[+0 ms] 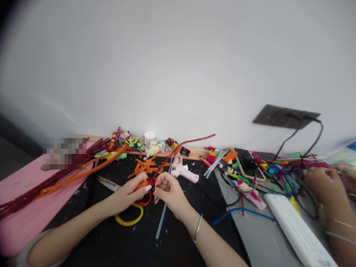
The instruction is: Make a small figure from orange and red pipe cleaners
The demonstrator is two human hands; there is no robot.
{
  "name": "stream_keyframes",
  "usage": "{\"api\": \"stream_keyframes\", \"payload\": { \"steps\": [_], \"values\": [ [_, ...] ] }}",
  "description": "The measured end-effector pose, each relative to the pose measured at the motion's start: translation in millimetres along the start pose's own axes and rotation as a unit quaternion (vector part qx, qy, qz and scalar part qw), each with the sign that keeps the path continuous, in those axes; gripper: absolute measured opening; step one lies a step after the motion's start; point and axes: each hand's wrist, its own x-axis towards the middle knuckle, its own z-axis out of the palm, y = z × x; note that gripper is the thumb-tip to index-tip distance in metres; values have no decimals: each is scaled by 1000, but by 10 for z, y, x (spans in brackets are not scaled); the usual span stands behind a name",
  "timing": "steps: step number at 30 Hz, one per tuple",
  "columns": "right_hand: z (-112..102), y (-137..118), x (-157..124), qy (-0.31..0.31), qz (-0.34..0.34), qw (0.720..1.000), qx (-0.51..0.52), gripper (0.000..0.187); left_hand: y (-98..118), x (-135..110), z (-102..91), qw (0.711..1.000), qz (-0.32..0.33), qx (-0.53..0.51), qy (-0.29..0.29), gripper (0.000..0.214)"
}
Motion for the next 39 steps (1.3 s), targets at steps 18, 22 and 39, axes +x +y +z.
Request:
{"api": "stream_keyframes", "payload": {
  "steps": [18,22,39],
  "values": [
    [7,15,21,39,-17,997,-62,22,-33,69,-20,993,13,49,107,25],
    [-32,28,47,109,-31,986,-126,15,-23,67,-28,993,8,43,112,27],
    [0,-8,-27,71,-62,978,-187,20,-100,53,47,976,-27,-217,5,33]
  ]
}}
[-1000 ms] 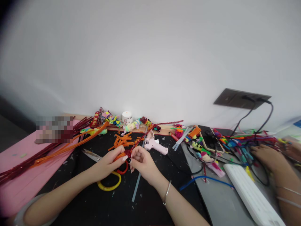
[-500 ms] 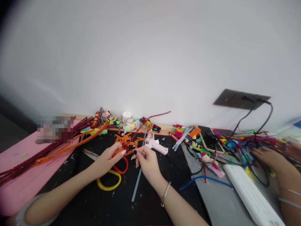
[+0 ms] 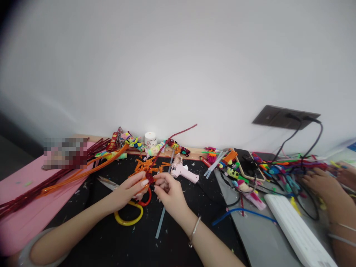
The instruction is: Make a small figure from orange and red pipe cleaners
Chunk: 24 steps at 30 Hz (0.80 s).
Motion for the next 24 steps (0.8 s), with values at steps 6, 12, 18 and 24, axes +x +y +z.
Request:
{"api": "stream_keyframes", "payload": {
  "steps": [6,12,18,24],
  "values": [
    [4,14,-14,-26,-16,999,-30,29,2,-1,-10,993,-41,-96,-57,31],
    [26,-1,-14,-41,6,999,21,24,-10,6,-38,988,-58,-125,-70,31],
    [30,-26,-7,-41,25,998,45,18,20,0,-35,986,-61,-133,-84,32],
    [38,-18,-2,-34,28,998,47,18,-11,7,-36,986,-56,-130,-90,29]
  ]
}}
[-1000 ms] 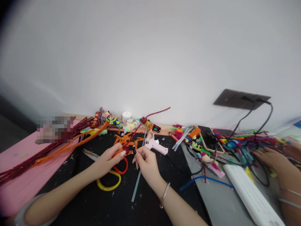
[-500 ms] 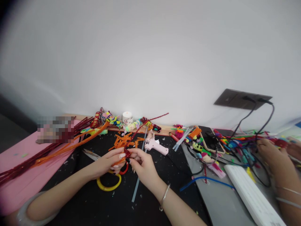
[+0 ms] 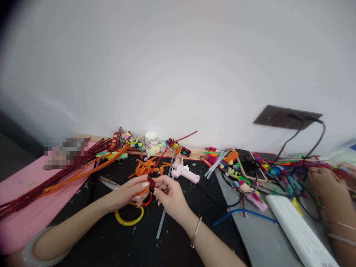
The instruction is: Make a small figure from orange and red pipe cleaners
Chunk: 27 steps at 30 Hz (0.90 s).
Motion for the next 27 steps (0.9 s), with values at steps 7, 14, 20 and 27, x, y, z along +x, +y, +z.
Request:
{"api": "stream_keyframes", "payload": {
  "steps": [7,14,20,27],
  "values": [
    [-31,15,16,-19,-3,999,30,22,-19,1,-11,1000,0,-11,13,28],
    [-38,22,8,-29,-4,999,37,21,3,-15,0,1000,8,20,-2,25],
    [-30,27,13,-31,-20,999,33,19,17,-32,35,998,16,58,4,28],
    [-35,46,10,-35,-24,998,42,17,9,-32,41,997,17,73,7,29]
  ]
}}
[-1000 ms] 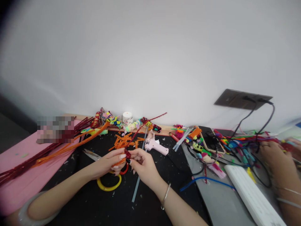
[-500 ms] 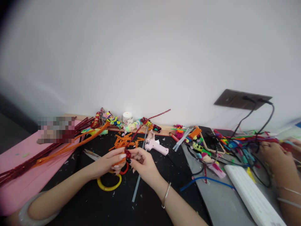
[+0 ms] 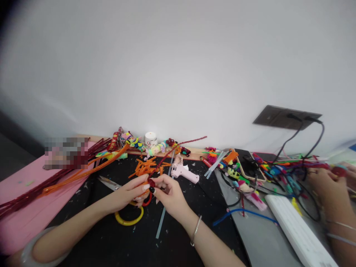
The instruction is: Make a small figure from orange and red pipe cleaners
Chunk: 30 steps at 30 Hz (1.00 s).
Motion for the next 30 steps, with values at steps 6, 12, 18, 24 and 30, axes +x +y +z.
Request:
{"api": "stream_keyframes", "payload": {
  "steps": [6,12,18,24,30],
  "values": [
    [-4,29,-1,-10,-2,999,32,18,18,-2,-9,1000,7,12,1,28],
    [-15,6,1,-23,-18,998,56,18,11,-4,-23,995,24,90,28,28],
    [9,-26,3,-9,-15,999,30,14,-11,-11,-23,984,22,168,49,29],
    [19,-24,9,-13,-14,999,27,14,-32,-14,-28,986,18,161,49,29],
    [10,7,16,-12,-16,999,38,16,-8,-6,-25,993,21,111,41,29]
  ]
}}
